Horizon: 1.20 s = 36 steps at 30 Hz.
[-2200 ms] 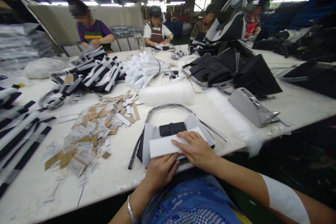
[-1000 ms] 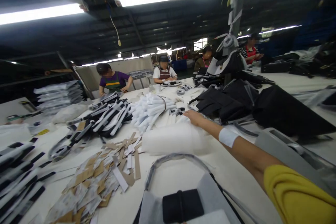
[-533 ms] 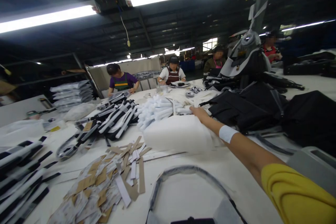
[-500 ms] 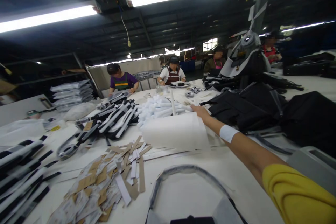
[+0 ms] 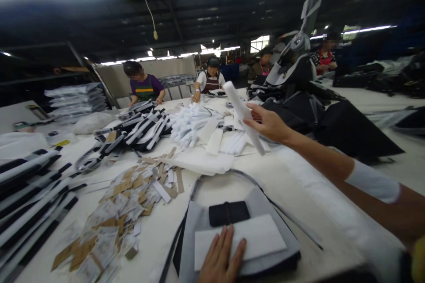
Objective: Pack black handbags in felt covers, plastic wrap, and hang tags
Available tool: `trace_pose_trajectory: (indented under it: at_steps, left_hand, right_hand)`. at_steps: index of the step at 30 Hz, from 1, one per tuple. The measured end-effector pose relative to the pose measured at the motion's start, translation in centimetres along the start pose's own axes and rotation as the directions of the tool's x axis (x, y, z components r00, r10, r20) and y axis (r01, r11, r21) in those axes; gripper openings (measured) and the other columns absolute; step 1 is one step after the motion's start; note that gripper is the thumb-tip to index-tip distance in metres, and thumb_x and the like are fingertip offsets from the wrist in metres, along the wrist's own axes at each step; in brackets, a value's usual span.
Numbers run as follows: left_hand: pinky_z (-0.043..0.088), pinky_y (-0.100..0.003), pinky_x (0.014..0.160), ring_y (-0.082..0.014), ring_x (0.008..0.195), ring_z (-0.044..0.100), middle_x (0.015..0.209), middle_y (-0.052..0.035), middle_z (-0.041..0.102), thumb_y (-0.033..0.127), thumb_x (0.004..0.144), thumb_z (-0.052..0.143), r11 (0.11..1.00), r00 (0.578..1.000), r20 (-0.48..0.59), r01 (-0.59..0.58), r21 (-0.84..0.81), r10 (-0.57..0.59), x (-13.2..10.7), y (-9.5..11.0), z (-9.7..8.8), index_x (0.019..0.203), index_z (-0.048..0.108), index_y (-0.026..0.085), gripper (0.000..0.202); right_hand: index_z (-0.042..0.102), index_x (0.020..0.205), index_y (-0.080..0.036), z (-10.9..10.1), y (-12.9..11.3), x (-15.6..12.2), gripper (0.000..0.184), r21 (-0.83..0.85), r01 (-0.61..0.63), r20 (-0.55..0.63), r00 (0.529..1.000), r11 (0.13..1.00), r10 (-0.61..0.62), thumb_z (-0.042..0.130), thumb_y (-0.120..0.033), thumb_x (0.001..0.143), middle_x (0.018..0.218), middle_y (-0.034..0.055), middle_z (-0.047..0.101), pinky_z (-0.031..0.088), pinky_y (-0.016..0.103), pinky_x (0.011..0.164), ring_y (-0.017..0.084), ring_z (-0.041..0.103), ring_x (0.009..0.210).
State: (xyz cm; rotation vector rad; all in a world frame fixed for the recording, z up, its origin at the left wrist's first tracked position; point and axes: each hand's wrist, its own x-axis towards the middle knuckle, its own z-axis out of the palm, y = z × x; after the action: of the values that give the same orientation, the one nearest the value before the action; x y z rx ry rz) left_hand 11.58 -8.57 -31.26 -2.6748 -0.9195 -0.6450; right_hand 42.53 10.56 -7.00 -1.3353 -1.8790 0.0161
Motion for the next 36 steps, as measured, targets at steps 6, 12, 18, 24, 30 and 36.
trace_pose_trajectory:
  at_steps: [6,12,18,24,30,36]
  left_hand:
    - [0.047,-0.049,0.107,-0.0321,0.140,0.040,0.155,-0.0165,0.036,0.009,0.083,0.062,0.976,0.966,0.259,0.047,-0.211,0.010,1.7,-0.8,-3.4,0.152,0.030,0.022,0.076]
    - [0.053,-0.042,0.100,-0.0295,0.132,0.051,0.152,-0.0135,0.042,0.019,0.089,0.063,0.941,0.924,0.372,0.049,-0.336,0.084,4.1,-2.6,-5.3,0.147,0.039,0.026,0.064]
    - [0.053,-0.040,0.097,-0.0279,0.123,0.060,0.147,-0.0124,0.049,0.025,0.088,0.066,0.941,0.903,0.422,0.071,-0.331,0.080,5.6,-3.2,-6.6,0.144,0.045,0.026,0.060]
    - [0.052,-0.038,0.099,-0.0264,0.123,0.059,0.148,-0.0131,0.047,0.021,0.089,0.062,0.929,0.880,0.467,0.093,-0.357,0.091,6.1,-3.7,-7.1,0.146,0.042,0.024,0.060]
    - [0.051,-0.038,0.101,-0.0267,0.126,0.057,0.150,-0.0114,0.046,0.018,0.089,0.059,0.929,0.877,0.473,0.100,-0.356,0.087,6.1,-3.8,-7.0,0.147,0.041,0.025,0.060]
    - [0.049,-0.041,0.103,-0.0272,0.135,0.048,0.153,-0.0145,0.041,0.026,0.093,0.056,0.944,0.928,0.364,0.047,-0.325,0.079,4.4,-3.0,-6.4,0.150,0.033,0.023,0.061]
  right_hand:
    - [0.067,0.118,-0.027,-4.4,-9.7,-15.5,0.027,-0.118,0.230,0.233,0.952,0.966,-0.198,0.058,-0.030,0.093,0.113,0.0043,0.073,0.054,0.036,0.093,0.023,0.068,0.103]
    - [0.064,0.125,-0.023,-1.7,-14.9,-27.8,0.036,-0.181,0.296,0.274,0.931,0.938,-0.241,0.051,-0.012,0.092,0.113,0.0072,0.072,0.056,0.039,0.091,0.023,0.066,0.103]
    - [0.067,0.114,-0.015,5.1,-15.9,-32.5,0.029,-0.221,0.260,0.177,0.958,0.940,-0.224,0.048,-0.010,0.092,0.105,0.0096,0.072,0.055,0.036,0.070,0.021,0.064,0.081]
    - [0.068,0.102,-0.017,11.4,-15.6,-31.7,0.022,-0.268,0.265,0.047,0.964,0.926,-0.262,0.047,-0.015,0.097,0.092,0.0050,0.073,0.049,0.031,0.060,0.017,0.062,0.069]
    - [0.065,0.116,-0.016,13.4,-14.2,-32.4,0.027,-0.150,0.279,-0.061,0.955,0.949,-0.290,0.048,-0.010,0.095,0.101,0.0075,0.074,0.057,0.030,0.075,0.018,0.067,0.085]
    - [0.064,0.122,-0.011,12.7,-12.6,-34.1,0.041,0.090,0.312,-0.009,0.950,0.946,-0.312,0.043,-0.002,0.088,0.117,0.0121,0.070,0.055,0.033,0.095,0.019,0.063,0.113]
